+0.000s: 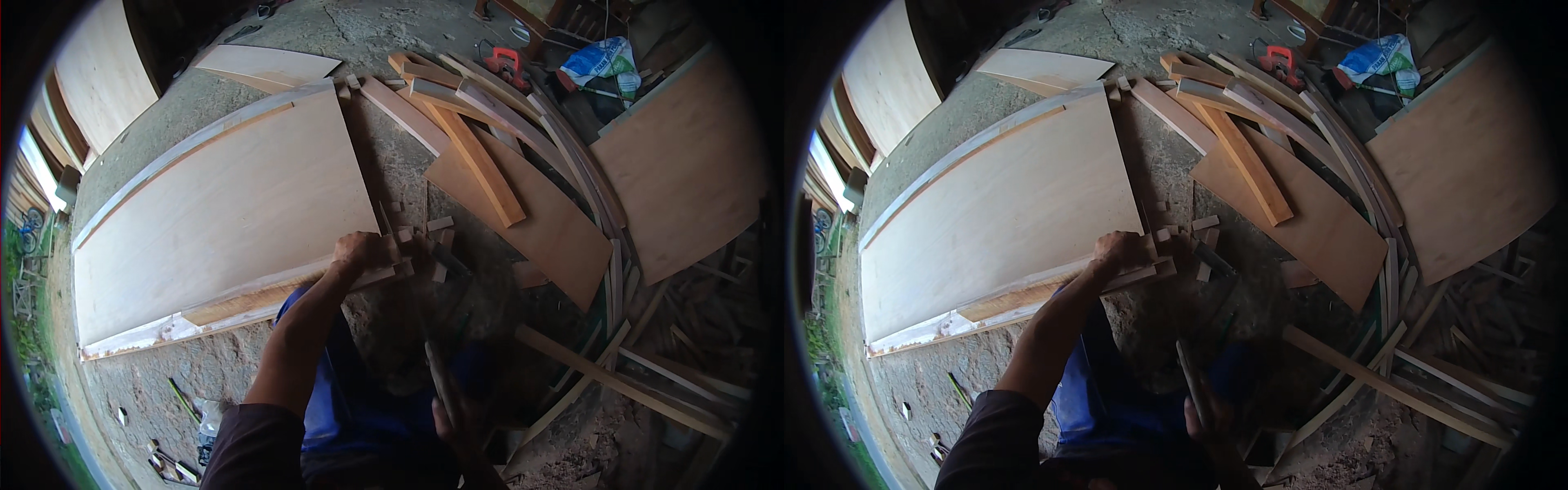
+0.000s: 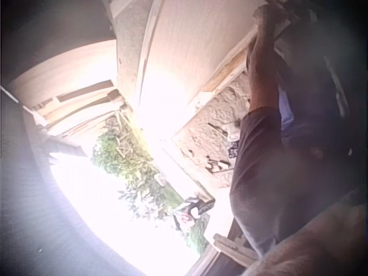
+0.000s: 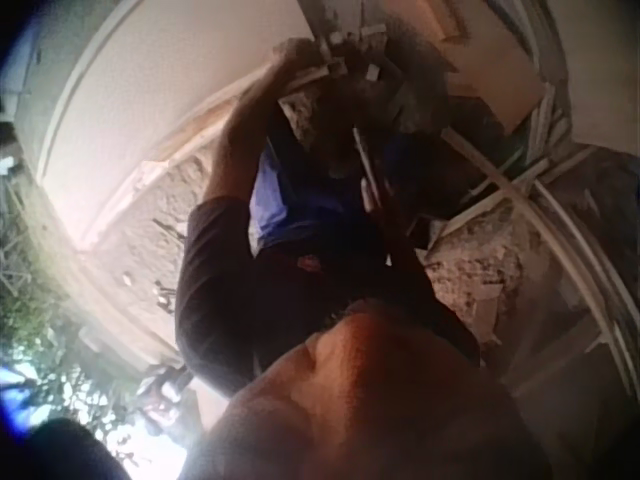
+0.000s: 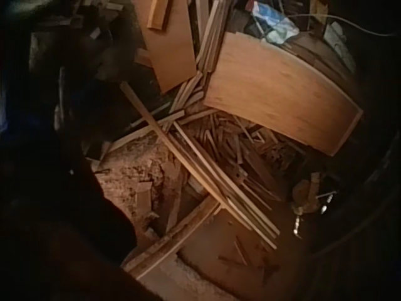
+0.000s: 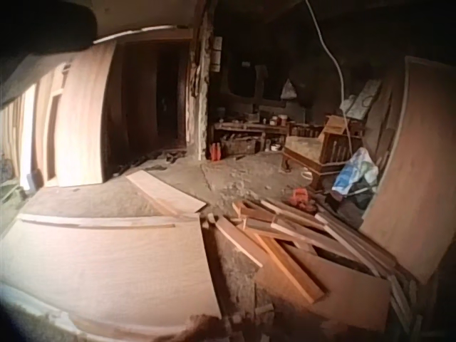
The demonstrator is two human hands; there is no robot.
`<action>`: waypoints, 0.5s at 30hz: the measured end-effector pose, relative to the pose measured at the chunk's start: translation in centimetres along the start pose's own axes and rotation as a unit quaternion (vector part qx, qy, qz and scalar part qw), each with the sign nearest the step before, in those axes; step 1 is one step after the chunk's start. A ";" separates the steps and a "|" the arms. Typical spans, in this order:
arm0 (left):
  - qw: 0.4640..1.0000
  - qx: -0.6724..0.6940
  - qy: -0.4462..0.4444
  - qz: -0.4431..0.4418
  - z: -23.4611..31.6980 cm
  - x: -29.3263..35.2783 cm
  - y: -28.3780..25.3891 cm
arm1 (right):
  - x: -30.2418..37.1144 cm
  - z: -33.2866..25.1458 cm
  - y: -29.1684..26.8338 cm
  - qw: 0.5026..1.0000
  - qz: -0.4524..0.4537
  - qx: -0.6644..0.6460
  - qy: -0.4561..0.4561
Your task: The person assembles a wooden frame by positioning a large plywood sheet and attaching smaller wooden strips to its edges. They use a square ruler and pencil to mark measurements, then use a hammer and chisel to create joints and fit the pieces together.
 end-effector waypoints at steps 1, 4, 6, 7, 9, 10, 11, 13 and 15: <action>1.000 -0.005 0.010 0.015 0.9 0.5 0.0 | -3.9 0.2 0.7 0.999 0.024 -0.031 -0.022; 0.999 -0.010 0.014 0.038 1.3 1.1 -0.6 | -15.6 0.6 1.9 0.997 -0.035 -0.049 0.050; 1.000 -0.014 0.003 0.009 1.1 1.5 -0.3 | -16.0 0.0 2.2 0.997 -0.026 -0.042 0.054; 1.000 -0.020 -0.014 -0.015 0.1 1.6 -0.7 | -13.2 -0.1 2.3 0.998 -0.017 -0.058 0.008; 0.998 -0.016 -0.014 -0.051 0.7 1.1 -3.0 | -4.4 -1.4 -0.6 0.998 -0.005 -0.036 -0.051; 0.997 -0.009 -0.015 -0.075 0.6 1.3 -3.8 | 0.4 -2.1 -1.8 0.999 -0.033 0.018 -0.018; 0.995 -0.001 -0.021 -0.102 -0.1 1.6 -3.6 | 5.2 -1.8 -2.7 0.994 -0.076 0.068 0.030; 0.999 -0.012 -0.013 -0.049 0.0 0.4 -1.5 | 11.1 0.1 -2.9 0.971 -0.139 0.129 0.142; 0.999 -0.032 -0.015 -0.041 2.5 2.0 -2.0 | 5.9 3.1 -0.5 0.861 0.141 0.362 -0.328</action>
Point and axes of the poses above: each hand's wrist, its own x-axis away from the middle knuckle, its own y-axis out of the palm, z = x × y, the point moved 1 cm from there along -x, towards the middle knuckle, and after that the axes turned 12 degrees about -z, right-handed, at the moved point
